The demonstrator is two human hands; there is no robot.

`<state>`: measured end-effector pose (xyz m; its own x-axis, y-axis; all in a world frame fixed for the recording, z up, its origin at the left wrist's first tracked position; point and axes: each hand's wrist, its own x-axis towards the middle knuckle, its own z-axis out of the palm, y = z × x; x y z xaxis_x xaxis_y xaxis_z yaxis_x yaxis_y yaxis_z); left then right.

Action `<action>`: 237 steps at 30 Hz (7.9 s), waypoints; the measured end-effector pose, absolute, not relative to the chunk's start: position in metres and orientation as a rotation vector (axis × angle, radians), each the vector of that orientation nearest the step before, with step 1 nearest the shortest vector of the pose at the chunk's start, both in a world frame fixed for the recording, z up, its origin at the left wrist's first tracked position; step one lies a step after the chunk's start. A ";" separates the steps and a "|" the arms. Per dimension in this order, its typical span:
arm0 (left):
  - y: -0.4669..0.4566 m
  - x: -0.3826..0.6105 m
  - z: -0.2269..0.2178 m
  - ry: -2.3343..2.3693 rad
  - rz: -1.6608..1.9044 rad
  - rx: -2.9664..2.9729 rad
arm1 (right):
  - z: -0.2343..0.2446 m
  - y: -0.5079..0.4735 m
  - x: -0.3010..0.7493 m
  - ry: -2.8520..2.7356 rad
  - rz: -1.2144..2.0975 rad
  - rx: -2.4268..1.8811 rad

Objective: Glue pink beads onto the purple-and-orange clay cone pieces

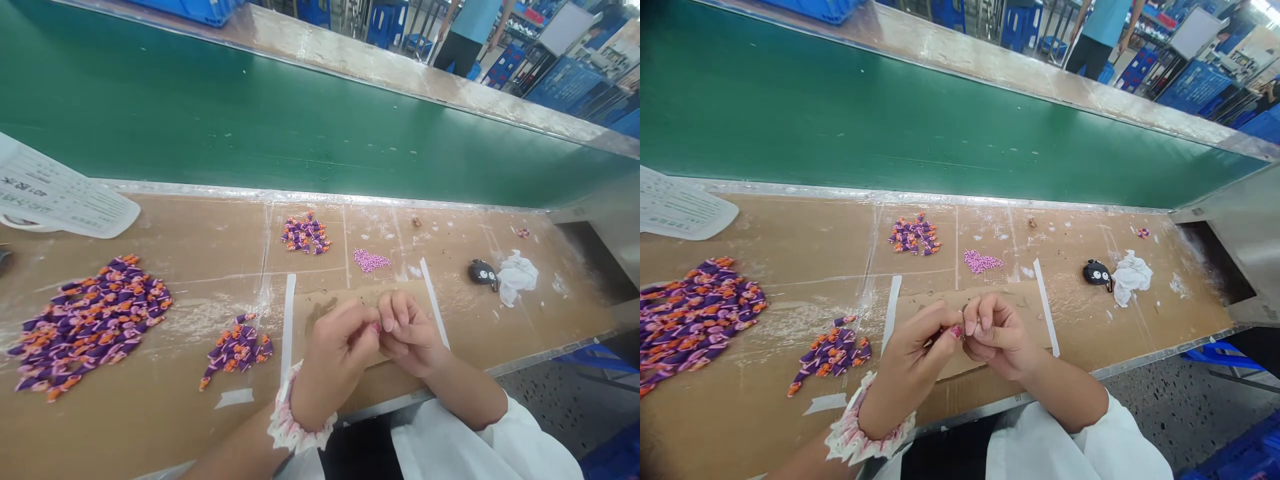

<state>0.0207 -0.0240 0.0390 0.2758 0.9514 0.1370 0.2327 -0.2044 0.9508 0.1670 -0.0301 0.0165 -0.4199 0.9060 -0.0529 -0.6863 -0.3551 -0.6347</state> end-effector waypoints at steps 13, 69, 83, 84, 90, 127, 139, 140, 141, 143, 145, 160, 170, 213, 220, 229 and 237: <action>0.014 -0.026 0.017 1.867 0.999 1.983 | 0.014 -0.026 0.169 -0.457 1.995 -0.473; -0.004 -0.005 0.030 1.528 1.207 1.942 | 0.020 -0.025 0.171 -0.652 1.861 -0.651; -0.026 0.019 0.039 0.995 1.156 1.737 | 0.019 -0.030 0.168 -0.876 1.652 -0.570; -0.026 0.019 0.039 0.996 1.139 1.741 | 0.018 -0.030 0.168 -0.906 1.623 -0.576; -0.026 0.017 0.040 1.006 1.151 1.841 | 0.016 -0.032 0.169 -1.055 1.462 -0.604; -0.023 0.021 0.036 0.843 1.190 1.779 | 0.026 -0.032 0.164 -0.765 1.771 -0.385; -0.025 0.022 0.039 0.918 1.170 1.935 | 0.023 -0.030 0.167 -0.931 1.615 -0.481; -0.025 0.021 0.039 0.924 1.176 1.964 | 0.022 -0.030 0.167 -0.961 1.582 -0.491; -0.024 0.021 0.039 0.927 1.175 1.992 | 0.021 -0.031 0.167 -0.988 1.550 -0.506; -0.024 0.020 0.039 0.936 1.163 2.053 | 0.020 -0.033 0.166 -1.047 1.467 -0.566; -0.023 0.020 0.038 0.957 1.188 2.133 | 0.020 -0.035 0.164 -1.104 1.354 -0.658; -0.029 0.028 0.035 0.958 1.465 2.217 | 0.026 -0.044 0.147 -1.137 1.084 -0.763; -0.031 0.027 0.033 1.034 1.535 2.146 | 0.023 -0.046 0.140 -1.144 1.009 -0.783; -0.027 0.019 0.034 0.899 1.655 2.106 | 0.032 -0.047 0.135 -0.418 1.858 -0.245; -0.034 0.019 0.034 0.645 1.688 2.365 | 0.047 -0.041 0.149 -0.231 1.701 -0.016; -0.017 0.001 0.038 1.110 1.584 1.764 | 0.046 -0.039 0.146 -0.253 1.840 0.151; -0.007 -0.008 0.033 1.341 1.451 1.703 | 0.040 -0.038 0.143 -0.267 1.878 0.121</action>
